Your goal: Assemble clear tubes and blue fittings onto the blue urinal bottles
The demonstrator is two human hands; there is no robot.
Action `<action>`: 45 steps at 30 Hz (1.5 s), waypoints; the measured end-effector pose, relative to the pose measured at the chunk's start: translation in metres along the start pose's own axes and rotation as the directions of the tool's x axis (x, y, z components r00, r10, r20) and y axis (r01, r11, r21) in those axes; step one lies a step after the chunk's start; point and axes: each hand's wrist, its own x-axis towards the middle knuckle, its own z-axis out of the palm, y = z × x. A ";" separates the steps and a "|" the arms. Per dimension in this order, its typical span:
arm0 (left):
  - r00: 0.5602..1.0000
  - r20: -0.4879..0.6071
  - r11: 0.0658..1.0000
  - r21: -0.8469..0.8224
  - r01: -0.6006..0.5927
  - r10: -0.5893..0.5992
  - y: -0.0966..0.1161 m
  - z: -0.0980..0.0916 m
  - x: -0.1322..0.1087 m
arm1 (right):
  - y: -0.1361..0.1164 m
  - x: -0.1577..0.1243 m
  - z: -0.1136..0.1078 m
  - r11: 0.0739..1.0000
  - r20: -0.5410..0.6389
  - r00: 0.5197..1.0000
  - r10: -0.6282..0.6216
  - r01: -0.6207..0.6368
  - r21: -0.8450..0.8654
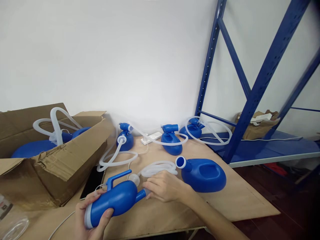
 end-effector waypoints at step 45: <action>0.979 -0.170 0.994 0.016 -0.108 0.109 -0.041 0.035 -0.008 | -0.039 -0.032 0.059 -0.399 0.388 0.097 0.916 0.136 0.907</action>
